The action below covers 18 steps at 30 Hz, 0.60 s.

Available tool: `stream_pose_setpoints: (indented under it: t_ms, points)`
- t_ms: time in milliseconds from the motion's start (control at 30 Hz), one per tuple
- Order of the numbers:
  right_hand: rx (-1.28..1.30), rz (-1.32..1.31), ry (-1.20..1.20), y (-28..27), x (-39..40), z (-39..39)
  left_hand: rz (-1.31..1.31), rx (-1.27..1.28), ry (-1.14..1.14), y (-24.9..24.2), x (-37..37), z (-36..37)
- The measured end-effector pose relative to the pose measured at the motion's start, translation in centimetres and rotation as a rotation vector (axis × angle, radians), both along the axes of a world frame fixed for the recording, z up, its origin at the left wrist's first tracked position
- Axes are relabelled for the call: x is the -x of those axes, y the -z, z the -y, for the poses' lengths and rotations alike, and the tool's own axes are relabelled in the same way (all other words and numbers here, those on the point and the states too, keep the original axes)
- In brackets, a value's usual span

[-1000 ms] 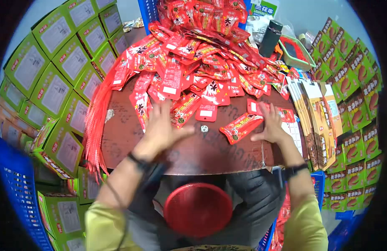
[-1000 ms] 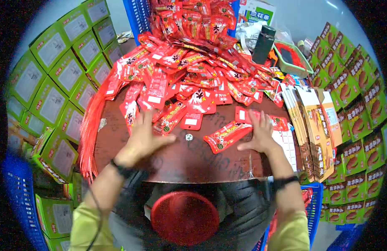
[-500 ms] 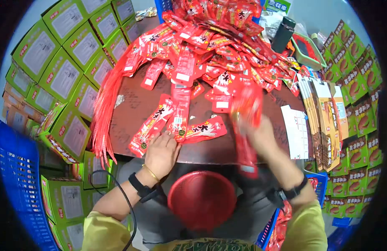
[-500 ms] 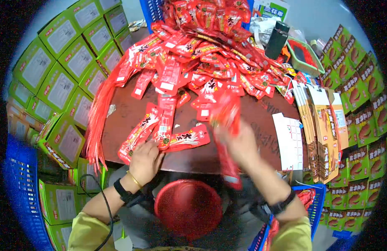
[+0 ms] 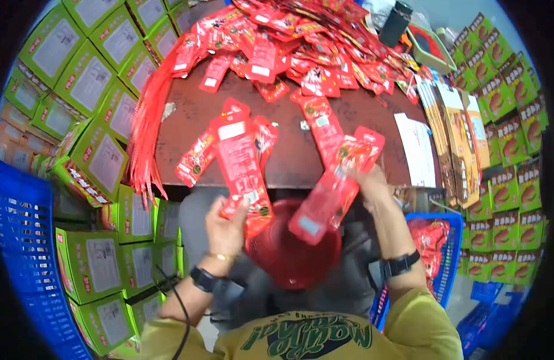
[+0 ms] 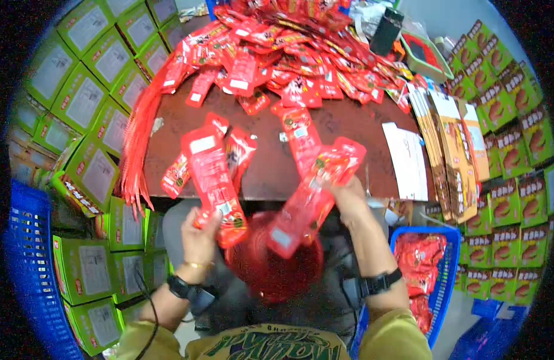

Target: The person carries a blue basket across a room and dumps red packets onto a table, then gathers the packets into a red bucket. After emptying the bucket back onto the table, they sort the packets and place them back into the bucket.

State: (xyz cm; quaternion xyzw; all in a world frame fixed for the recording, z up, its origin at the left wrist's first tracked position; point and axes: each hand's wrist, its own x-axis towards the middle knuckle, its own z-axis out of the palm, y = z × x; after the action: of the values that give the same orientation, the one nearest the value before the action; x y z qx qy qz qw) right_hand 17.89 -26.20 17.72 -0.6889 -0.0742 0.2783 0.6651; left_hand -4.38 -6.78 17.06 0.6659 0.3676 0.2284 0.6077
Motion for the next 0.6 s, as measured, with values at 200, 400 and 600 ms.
stream_pose_setpoints:
  t_ms: [200, 400, 600]
  points:
    - [0.604, 0.794, -0.475, 3.9, 14.1, 1.5, -0.321, -0.632, 0.578, 7.5, 3.0, 9.5]
    - [0.832, 0.392, -1.366, -2.3, 9.2, -2.1, -0.215, -0.221, 1.807, 5.3, 2.1, 5.0]
    - [0.558, 1.369, -0.200, -7.8, -8.5, -13.2, -0.293, -0.966, 0.472, -4.4, -7.7, -10.2]
